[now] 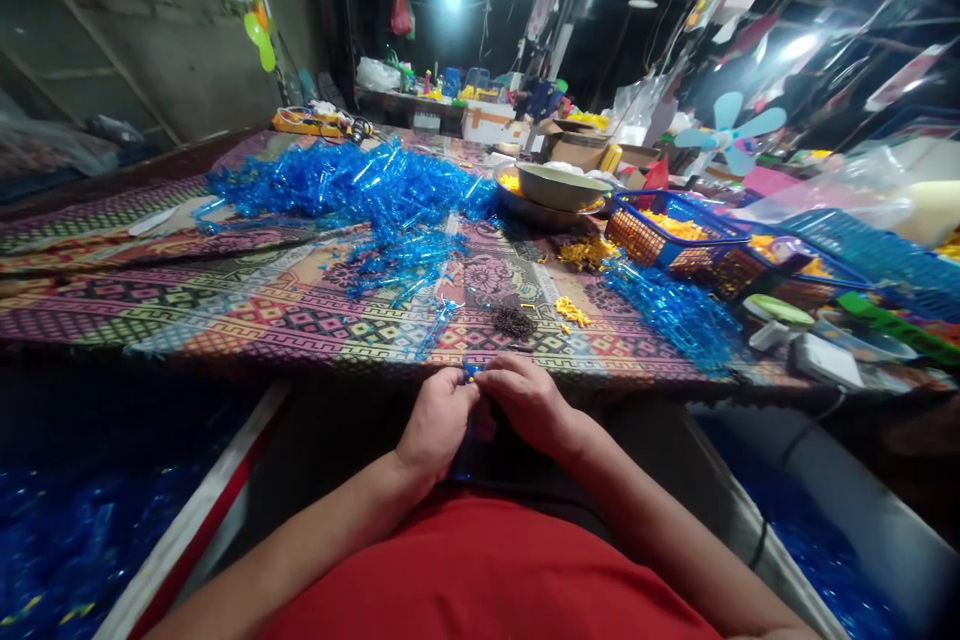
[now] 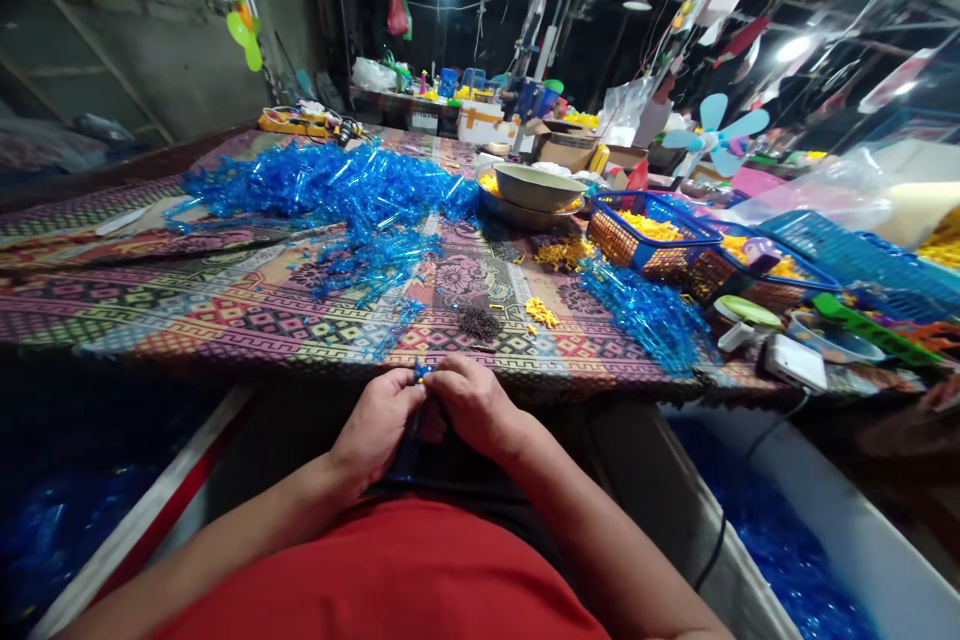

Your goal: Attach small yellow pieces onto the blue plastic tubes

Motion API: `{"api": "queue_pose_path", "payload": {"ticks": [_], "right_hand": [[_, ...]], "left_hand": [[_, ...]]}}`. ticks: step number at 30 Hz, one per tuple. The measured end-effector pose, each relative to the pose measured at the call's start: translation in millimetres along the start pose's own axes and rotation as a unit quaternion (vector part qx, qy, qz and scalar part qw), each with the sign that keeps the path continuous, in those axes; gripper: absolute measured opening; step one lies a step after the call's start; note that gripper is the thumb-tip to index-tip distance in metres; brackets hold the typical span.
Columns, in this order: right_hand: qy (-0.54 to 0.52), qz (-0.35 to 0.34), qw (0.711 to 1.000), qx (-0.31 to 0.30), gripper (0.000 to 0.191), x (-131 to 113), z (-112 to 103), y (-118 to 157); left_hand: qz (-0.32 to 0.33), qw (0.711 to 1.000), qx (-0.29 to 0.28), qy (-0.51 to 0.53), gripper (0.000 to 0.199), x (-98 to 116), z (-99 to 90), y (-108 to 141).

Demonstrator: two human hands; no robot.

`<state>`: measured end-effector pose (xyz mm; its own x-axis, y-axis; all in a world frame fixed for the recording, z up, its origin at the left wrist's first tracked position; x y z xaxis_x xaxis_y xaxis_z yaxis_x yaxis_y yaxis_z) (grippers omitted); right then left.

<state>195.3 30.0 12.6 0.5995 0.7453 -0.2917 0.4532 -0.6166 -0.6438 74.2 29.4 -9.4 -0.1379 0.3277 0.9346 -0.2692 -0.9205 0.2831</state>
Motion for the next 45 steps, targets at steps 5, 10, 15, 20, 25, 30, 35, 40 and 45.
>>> {"api": "queue_pose_path", "payload": {"ticks": [5, 10, 15, 20, 25, 30, 35, 40, 45], "right_hand": [[-0.029, 0.007, 1.0, 0.01, 0.02, -2.0, 3.3, -2.8], [-0.098, 0.079, 0.992, 0.031, 0.017, 13.1, 4.0, -21.6], [-0.045, 0.155, 0.987, -0.012, 0.018, 42.8, 27.6, -53.1], [0.073, 0.193, 0.969, -0.134, 0.025, 55.0, 61.4, -80.2], [0.079, 0.198, 0.966, -0.145, 0.02, 67.5, 55.9, -87.7], [0.083, 0.152, 0.975, -0.141, 0.032, 68.7, 45.7, -83.0], [0.036, 0.142, 0.977, -0.156, 0.028, 66.6, 47.4, -76.5], [0.02, 0.222, 0.974, -0.033, 0.024, 97.8, -8.1, -43.3], [0.058, 0.301, 0.951, -0.037, 0.021, 119.1, -45.7, 6.5]], "left_hand": [[0.053, 0.996, -0.008, -0.078, 0.013, 2.8, -5.9, -3.1], [0.047, 0.998, 0.005, -0.042, 0.017, 3.7, -21.9, -3.0], [0.057, 0.997, 0.039, 0.023, 0.021, 14.9, -47.1, 0.1], [0.083, 0.993, 0.08, 0.04, 0.023, 26.0, -65.7, 1.0], [0.094, 0.986, 0.127, 0.049, 0.022, 30.3, -79.2, 0.3], [0.086, 0.985, 0.119, 0.089, 0.021, 28.0, -81.8, -2.6], [0.071, 0.99, 0.078, 0.096, 0.022, 21.2, -75.5, -4.4], [0.063, 0.993, 0.038, 0.091, 0.021, 19.4, -69.3, -5.1], [0.051, 0.995, -0.013, 0.083, 0.017, 15.9, -50.0, -5.2]]}}
Point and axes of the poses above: each hand's wrist, its own y-axis away from the middle knuckle, its own z-axis out of the palm, x = y × z, the point moved 4 cm from there along -y, towards the middle knuckle, and after that the axes turned 2 degrees about x, right-handed, at the moved point
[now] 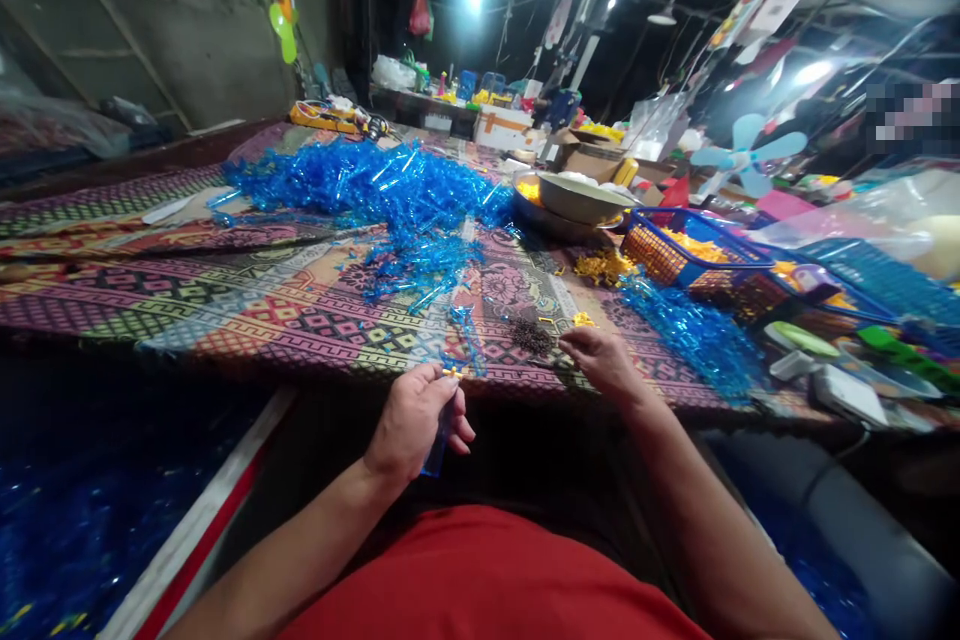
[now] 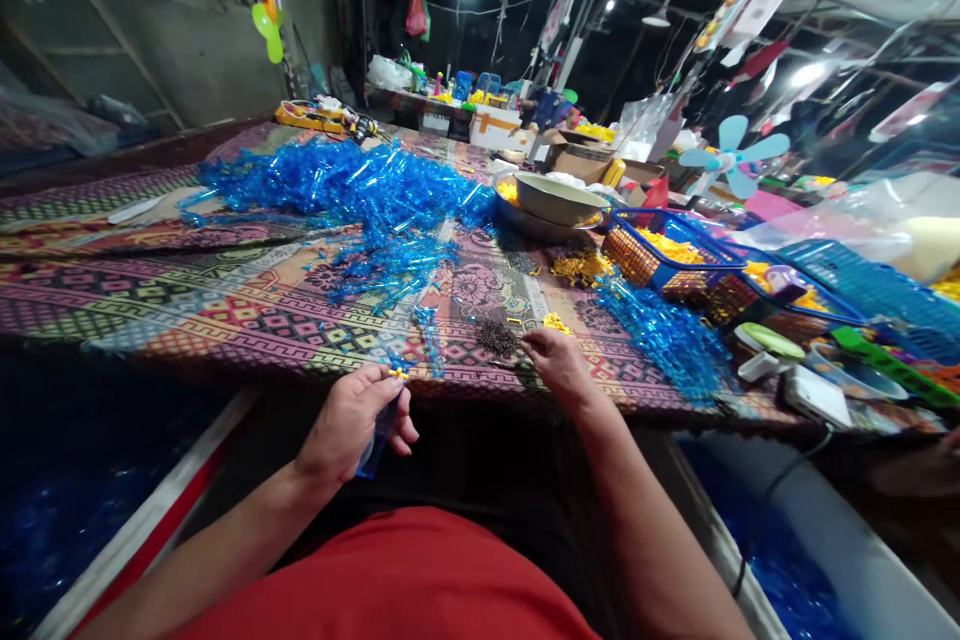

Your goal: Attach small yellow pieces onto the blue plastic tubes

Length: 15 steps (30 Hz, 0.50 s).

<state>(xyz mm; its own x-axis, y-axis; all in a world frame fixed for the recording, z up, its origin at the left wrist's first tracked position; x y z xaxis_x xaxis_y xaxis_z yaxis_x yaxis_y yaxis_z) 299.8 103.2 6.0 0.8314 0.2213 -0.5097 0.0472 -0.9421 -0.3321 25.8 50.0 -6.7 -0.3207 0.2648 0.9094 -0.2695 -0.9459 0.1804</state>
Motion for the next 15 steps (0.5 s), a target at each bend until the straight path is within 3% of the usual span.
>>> {"api": "queue_pose_path", "payload": {"ticks": [7, 12, 15], "right_hand": [[0.12, -0.052, 0.991, -0.008, 0.024, -10.3, 10.1, 8.4], [0.136, -0.001, 0.987, 0.08, 0.019, 14.2, -14.1, 5.9], [0.132, 0.0, 0.989, 0.069, 0.017, 25.7, -19.5, 10.0]], "left_hand": [[-0.034, 0.999, -0.037, -0.013, 0.016, -8.5, 22.8, 4.5], [-0.041, 0.998, -0.039, -0.023, 0.018, -9.0, 24.4, 7.6], [-0.044, 0.998, -0.046, -0.029, 0.018, -10.5, 28.5, 7.2]]}}
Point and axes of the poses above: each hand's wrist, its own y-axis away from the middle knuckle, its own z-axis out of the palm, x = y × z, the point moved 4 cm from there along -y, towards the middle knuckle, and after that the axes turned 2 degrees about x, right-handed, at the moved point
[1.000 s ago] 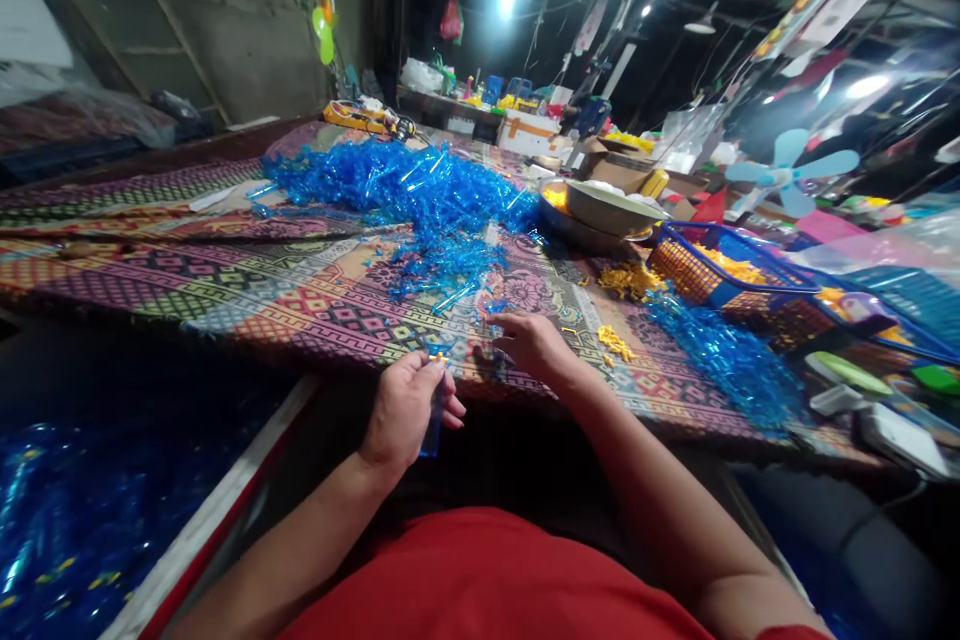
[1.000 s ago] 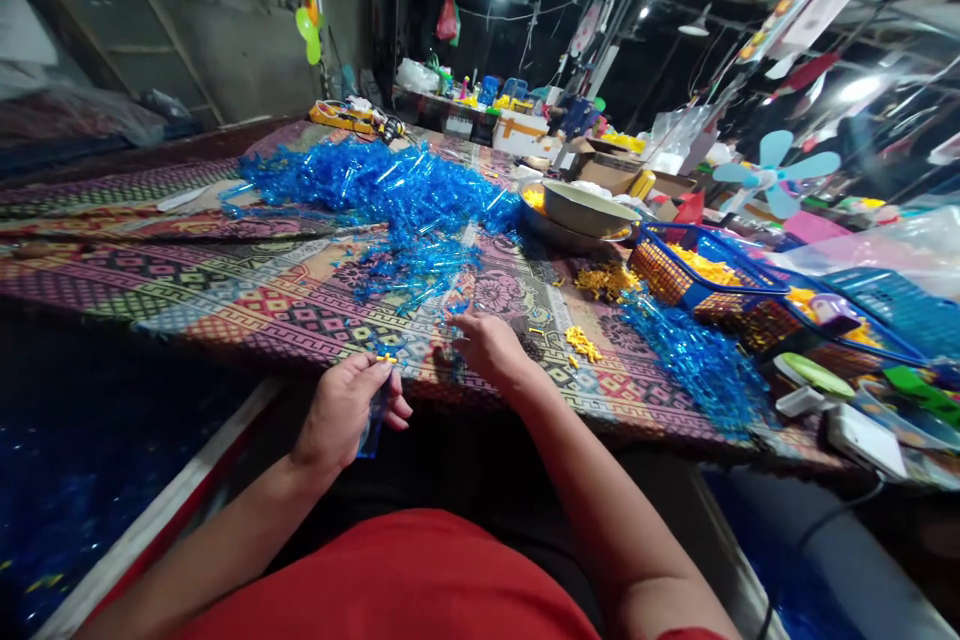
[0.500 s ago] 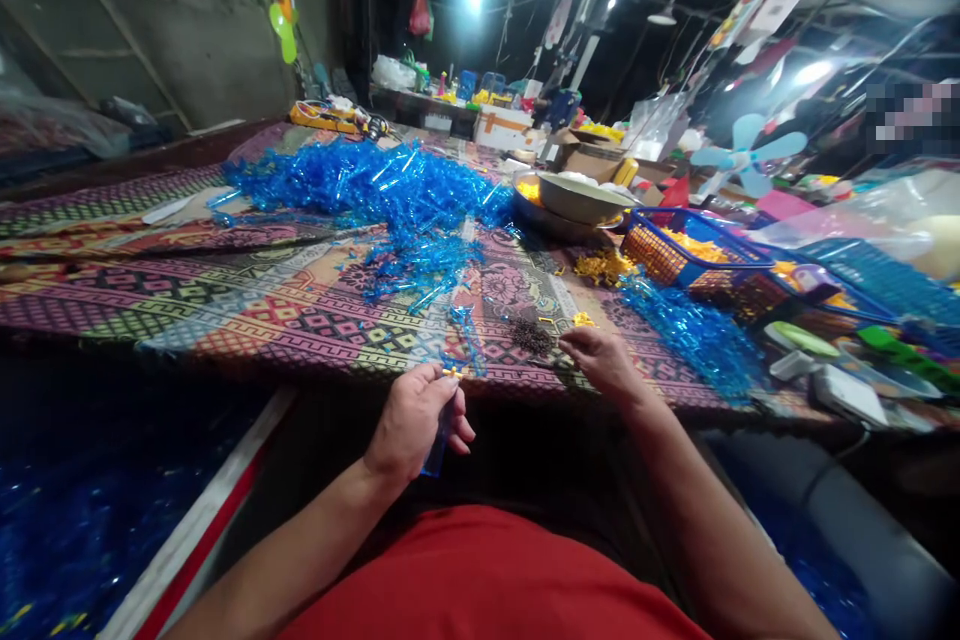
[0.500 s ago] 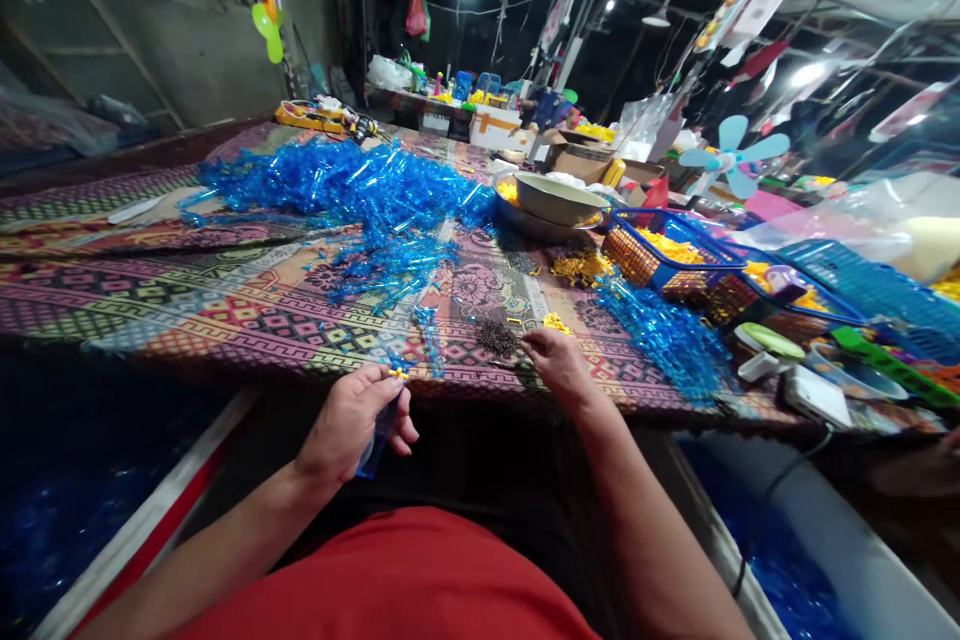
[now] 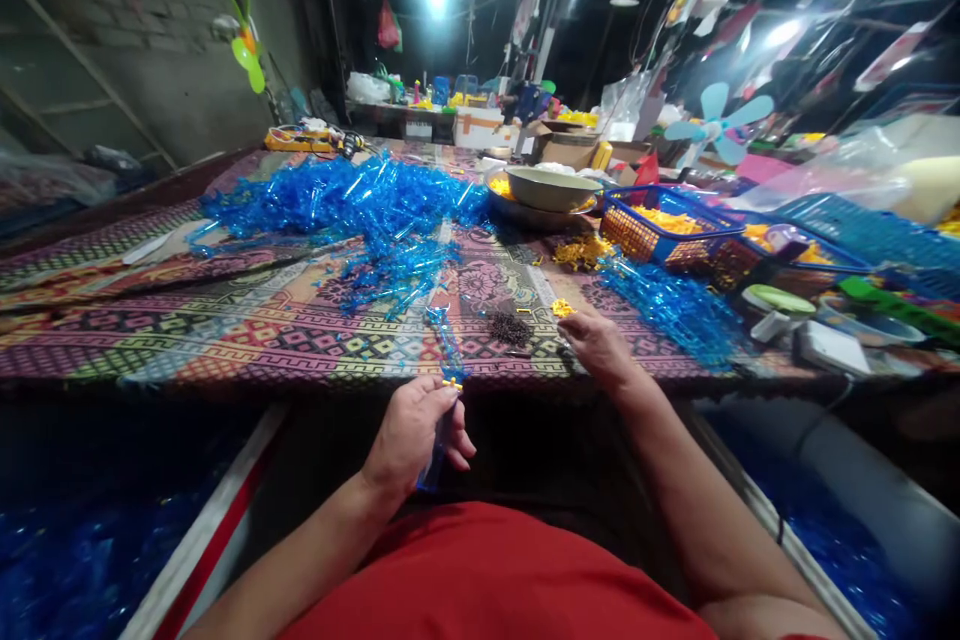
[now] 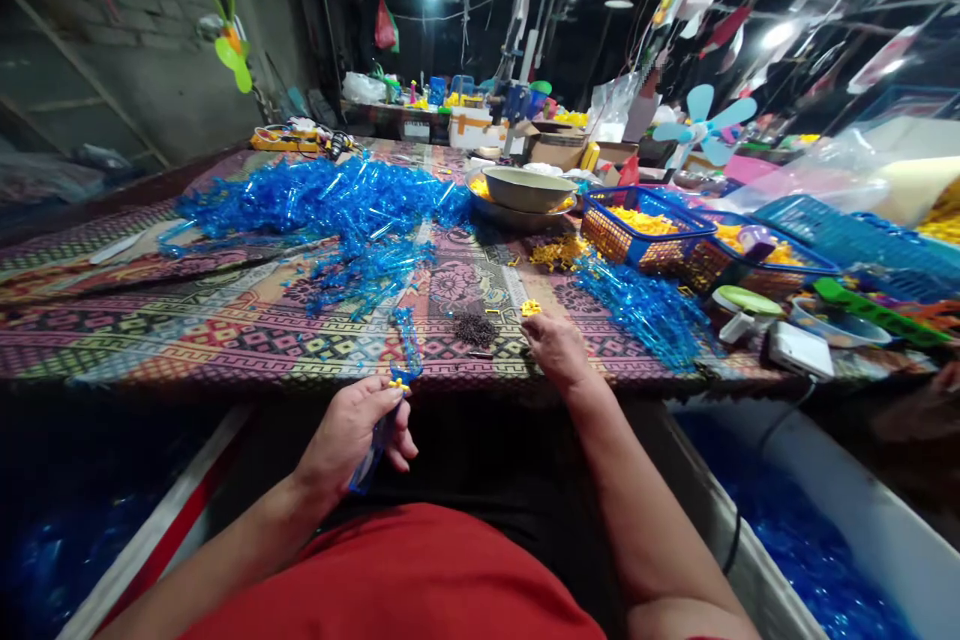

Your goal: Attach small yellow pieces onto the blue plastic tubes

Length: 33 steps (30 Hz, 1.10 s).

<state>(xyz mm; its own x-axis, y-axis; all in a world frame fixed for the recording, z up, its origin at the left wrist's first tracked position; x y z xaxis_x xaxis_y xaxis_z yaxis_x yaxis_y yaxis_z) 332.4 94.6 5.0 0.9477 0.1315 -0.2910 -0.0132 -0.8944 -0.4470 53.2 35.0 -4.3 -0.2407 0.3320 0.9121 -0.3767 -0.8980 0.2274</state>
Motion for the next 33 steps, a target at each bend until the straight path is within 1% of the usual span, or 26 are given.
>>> {"api": "queue_pose_path", "payload": {"ticks": [1, 3, 6, 8, 10, 13, 16, 21, 25, 29, 33], "right_hand": [[0.0, -0.01, 1.0, -0.011, 0.017, -1.3, 1.4, 1.2], [0.01, -0.045, 0.998, -0.031, 0.02, -13.1, 7.1, 1.4], [0.035, -0.105, 0.992, -0.052, 0.026, -44.8, 19.6, -6.2], [0.048, -0.138, 0.987, -0.063, 0.024, -66.8, 27.7, -15.9], [0.073, -0.178, 0.977, -0.091, 0.021, -85.7, 35.1, -25.6], [0.092, -0.207, 0.964, -0.135, 0.017, -102.3, 42.5, -36.3], [0.083, -0.213, 0.962, -0.147, 0.015, -108.8, 46.3, -40.6], [0.057, -0.21, 0.967, -0.129, 0.018, -111.6, 50.1, -38.3], [0.022, -0.184, 0.976, -0.111, 0.02, -111.2, 50.3, -31.7], [-0.003, -0.172, 0.977, -0.123, 0.019, -109.2, 55.7, -25.8], [0.009, -0.164, 0.978, -0.127, 0.019, -105.6, 64.4, -26.1]], "left_hand": [[-0.002, 1.0, -0.003, -0.001, 0.019, -0.8, 1.9, -0.6], [-0.003, 1.0, -0.007, -0.004, 0.019, -2.2, 5.1, -1.5], [0.006, 1.0, 0.0, -0.014, 0.019, -2.5, 5.7, -1.3], [0.016, 1.0, 0.009, -0.021, 0.019, -1.2, 3.5, 0.2], [0.024, 0.999, 0.017, -0.026, 0.019, 0.4, 0.0, 2.3], [0.029, 0.999, 0.027, -0.034, 0.02, 1.1, -4.9, 4.9], [0.025, 0.999, 0.034, -0.034, 0.02, -0.5, -8.4, 5.5], [0.023, 0.999, 0.044, -0.018, 0.019, -1.3, -14.0, 3.5], [0.027, 0.998, 0.057, -0.005, 0.019, 1.0, -19.1, 2.5], [0.024, 0.998, 0.063, -0.002, 0.018, 1.1, -19.7, 3.4], [0.02, 0.998, 0.063, -0.011, 0.017, 0.8, -19.0, 4.5]]}}
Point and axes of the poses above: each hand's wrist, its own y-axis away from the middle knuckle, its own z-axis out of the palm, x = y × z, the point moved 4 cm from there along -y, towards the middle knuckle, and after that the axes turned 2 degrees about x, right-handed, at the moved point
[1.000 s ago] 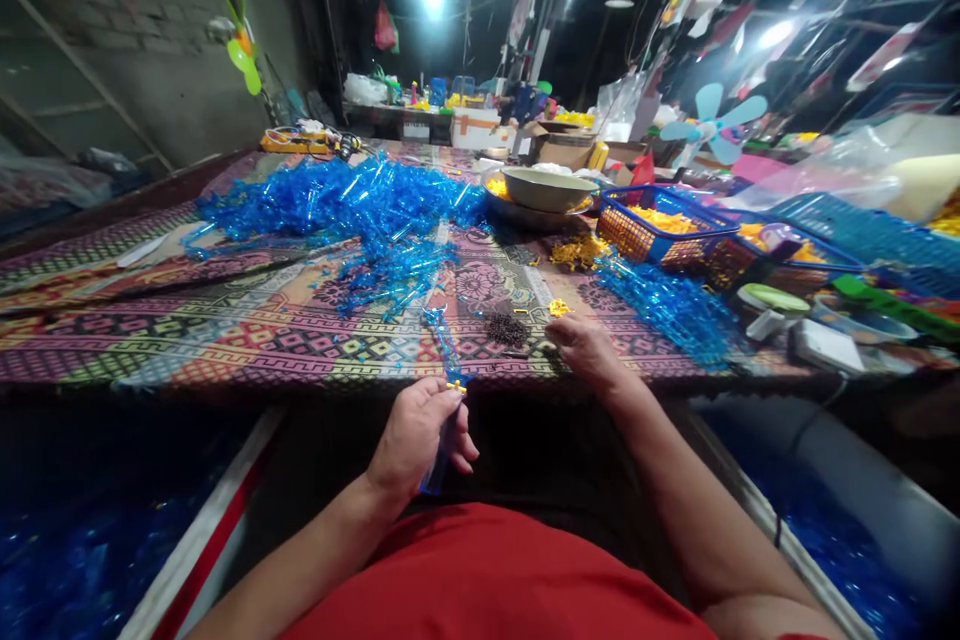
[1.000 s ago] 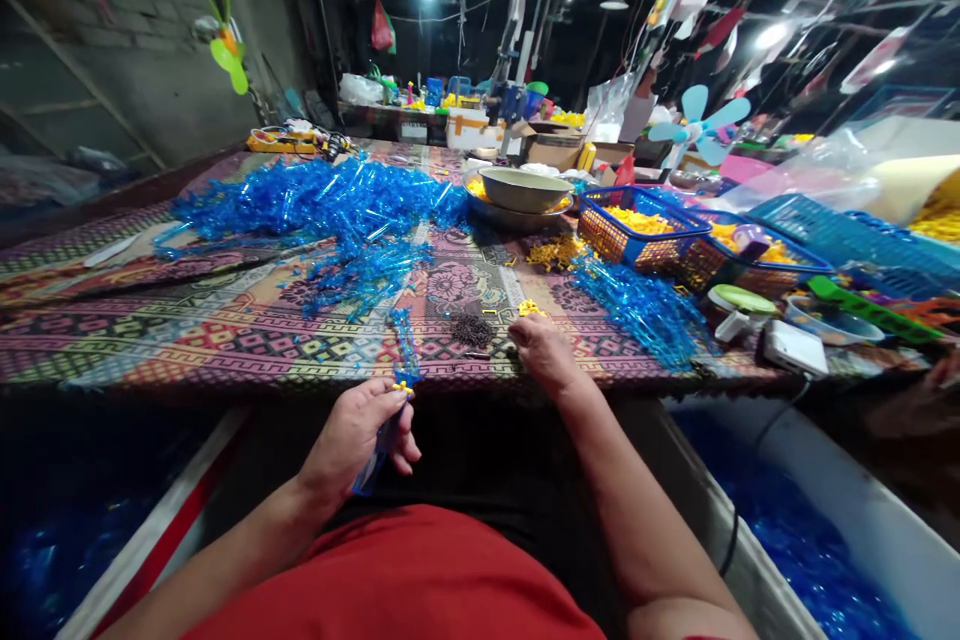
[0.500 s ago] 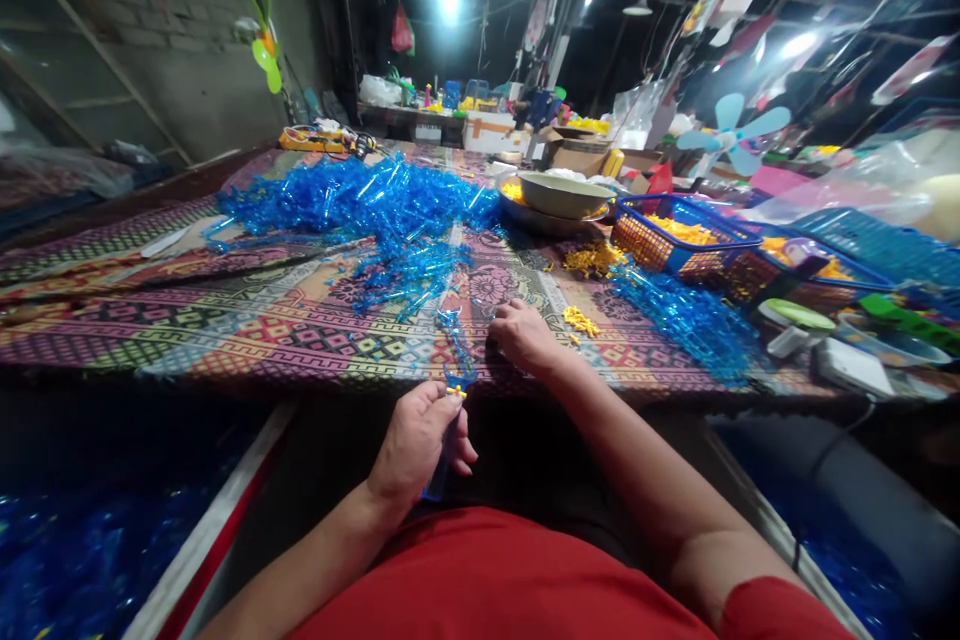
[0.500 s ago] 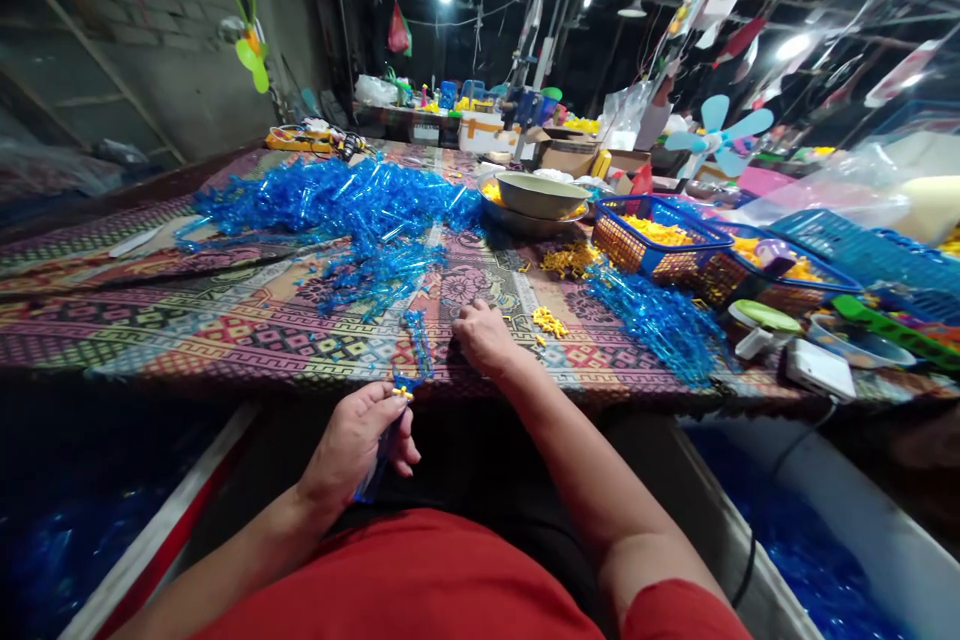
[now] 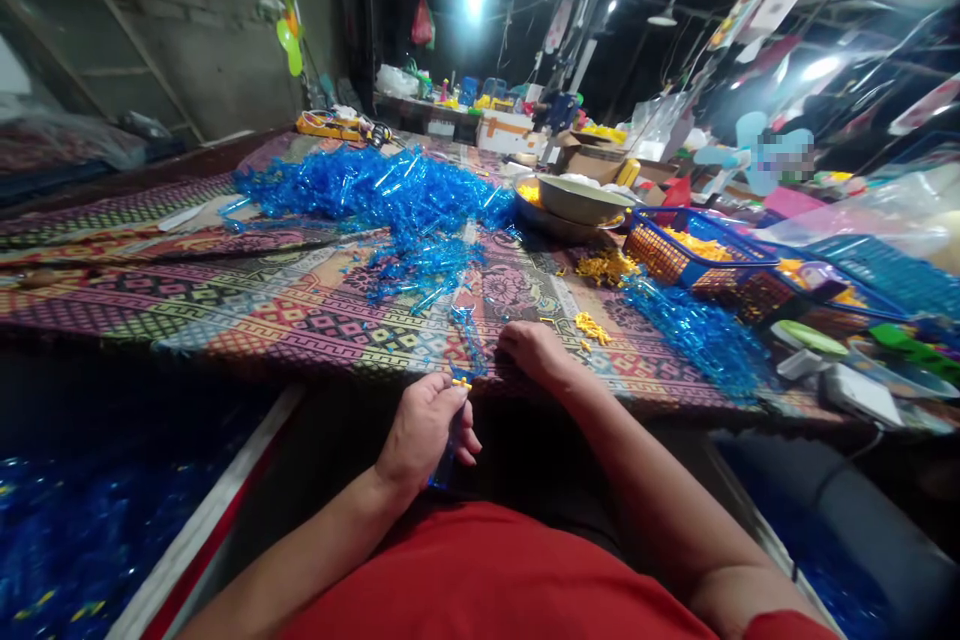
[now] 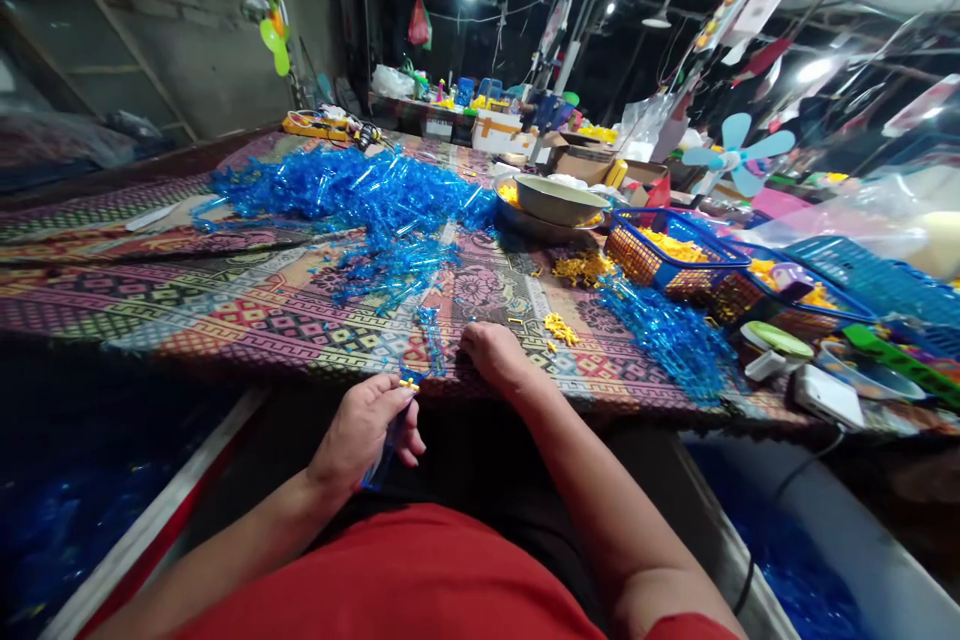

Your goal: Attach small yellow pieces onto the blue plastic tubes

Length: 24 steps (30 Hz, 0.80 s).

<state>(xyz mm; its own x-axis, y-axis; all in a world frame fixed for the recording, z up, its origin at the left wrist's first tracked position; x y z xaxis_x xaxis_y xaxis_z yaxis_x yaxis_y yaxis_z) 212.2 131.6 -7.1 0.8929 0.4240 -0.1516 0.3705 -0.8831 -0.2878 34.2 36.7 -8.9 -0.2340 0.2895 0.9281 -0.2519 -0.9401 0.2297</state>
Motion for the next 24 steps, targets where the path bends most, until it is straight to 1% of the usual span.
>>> {"api": "queue_pose_path", "payload": {"ticks": [3, 8, 14, 19, 21, 23, 24], "right_hand": [[0.006, -0.016, 1.0, -0.013, 0.021, 0.1, 1.6, -0.9], [0.002, -0.055, 0.998, -0.04, 0.025, -3.5, -2.8, 3.8], [0.021, -0.04, 0.999, -0.018, 0.027, -4.0, -2.9, 11.2], [0.014, -0.064, 0.998, -0.024, 0.021, -5.6, -4.8, 13.2], [-0.03, -0.055, 0.998, 0.004, 0.02, -8.2, -10.8, 13.4], [-0.14, -0.023, 0.989, 0.044, 0.015, -13.2, -18.5, 15.9], [-0.213, -0.002, 0.976, 0.056, 0.013, -16.8, -21.6, 18.4]], "left_hand": [[-0.005, 1.0, 0.005, -0.003, 0.018, 1.0, -1.2, 0.2], [0.002, 1.0, 0.009, -0.005, 0.021, 4.4, -2.0, -1.8], [-0.001, 1.0, 0.006, -0.005, 0.021, 3.7, -2.5, -4.0], [-0.003, 1.0, 0.003, -0.002, 0.02, 3.3, -2.2, -1.4], [0.005, 0.999, 0.016, -0.027, 0.019, 4.4, -1.6, -0.6], [0.016, 0.997, 0.031, -0.069, 0.018, 6.2, -0.7, -0.5], [0.023, 0.995, 0.038, -0.094, 0.018, 7.3, 0.0, -0.6]]}}
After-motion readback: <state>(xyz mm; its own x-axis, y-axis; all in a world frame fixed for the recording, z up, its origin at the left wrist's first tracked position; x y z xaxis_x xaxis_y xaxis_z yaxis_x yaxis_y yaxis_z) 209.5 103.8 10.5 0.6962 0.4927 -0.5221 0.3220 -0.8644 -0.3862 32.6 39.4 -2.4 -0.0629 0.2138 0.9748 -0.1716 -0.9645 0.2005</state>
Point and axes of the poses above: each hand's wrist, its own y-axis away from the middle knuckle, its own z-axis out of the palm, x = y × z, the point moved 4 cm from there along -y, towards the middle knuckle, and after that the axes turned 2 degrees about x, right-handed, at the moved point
